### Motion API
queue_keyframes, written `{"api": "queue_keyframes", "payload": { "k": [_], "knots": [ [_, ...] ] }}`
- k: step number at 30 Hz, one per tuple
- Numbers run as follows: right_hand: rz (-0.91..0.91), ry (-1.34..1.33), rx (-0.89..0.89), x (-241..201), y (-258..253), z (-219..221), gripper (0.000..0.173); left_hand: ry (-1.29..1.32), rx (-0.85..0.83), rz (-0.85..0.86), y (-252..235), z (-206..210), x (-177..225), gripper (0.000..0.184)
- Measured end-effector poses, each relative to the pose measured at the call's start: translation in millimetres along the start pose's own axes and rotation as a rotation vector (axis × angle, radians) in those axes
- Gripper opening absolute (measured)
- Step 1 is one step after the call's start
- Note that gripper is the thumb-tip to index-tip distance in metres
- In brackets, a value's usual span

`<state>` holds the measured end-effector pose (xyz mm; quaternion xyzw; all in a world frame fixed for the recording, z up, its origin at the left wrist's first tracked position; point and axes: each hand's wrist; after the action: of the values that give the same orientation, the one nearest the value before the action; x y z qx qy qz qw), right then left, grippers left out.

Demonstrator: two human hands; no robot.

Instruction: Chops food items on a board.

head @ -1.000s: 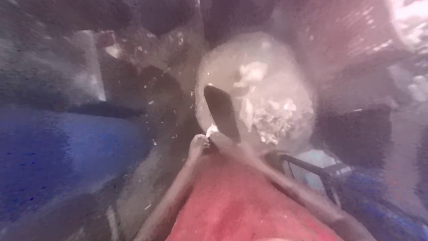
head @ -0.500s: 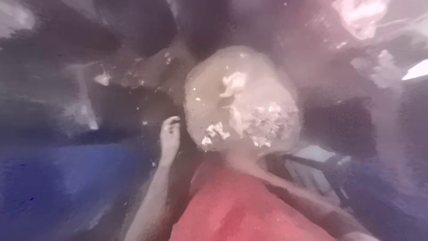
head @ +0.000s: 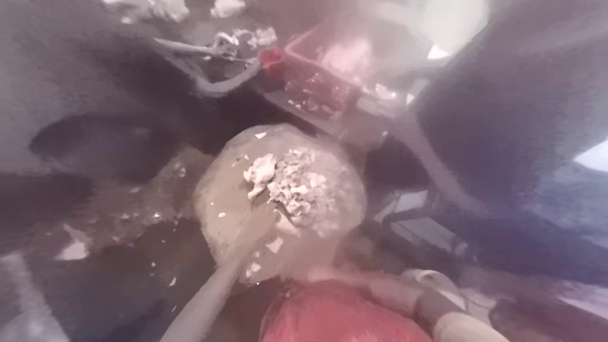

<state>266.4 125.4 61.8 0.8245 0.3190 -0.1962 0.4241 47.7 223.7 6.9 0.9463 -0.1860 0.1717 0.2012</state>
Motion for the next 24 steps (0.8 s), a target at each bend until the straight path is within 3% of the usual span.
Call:
{"api": "queue_keyframes", "payload": {
  "k": [3,6,9,12,15,18,21,23,24],
  "knots": [
    [0.014,-0.077,-0.120,8,-7,2,0.039,0.059,0.003,0.090,9,-1,-9,0.038],
    [-0.076,-0.014,-0.207,19,-11,-9,0.047,0.325,-0.028,-0.114,37,-27,20,0.049],
    [0.008,-0.098,-0.130,51,-13,-9,0.045,0.622,0.178,-0.343,86,-44,42,0.046],
    [0.175,-0.361,0.038,86,-8,-3,0.050,0.873,0.461,-0.469,136,-18,48,0.044],
    [0.195,-0.308,0.211,77,-7,-16,0.049,0.810,0.445,-0.648,154,41,41,0.046],
    [0.038,-0.197,0.288,25,6,-56,0.049,0.582,0.330,-0.833,149,92,38,0.050],
    [-0.207,-0.217,0.410,-13,10,-70,0.052,0.535,0.343,-0.844,146,91,47,0.044],
    [-0.220,-0.094,0.420,-13,-3,-55,0.052,0.537,0.486,-0.775,149,96,49,0.038],
    [-0.161,-0.004,0.371,-7,-12,-43,0.051,0.541,0.475,-0.785,148,96,48,0.039]
  ]
}}
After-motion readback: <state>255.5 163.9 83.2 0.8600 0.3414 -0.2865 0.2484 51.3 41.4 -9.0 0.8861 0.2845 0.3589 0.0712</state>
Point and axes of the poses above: each hand's wrist, its own y-axis away from the middle knuckle, its own z-axis out of the palm, x = y × z, and after that the axes turned 11 degrees about y, right-handed
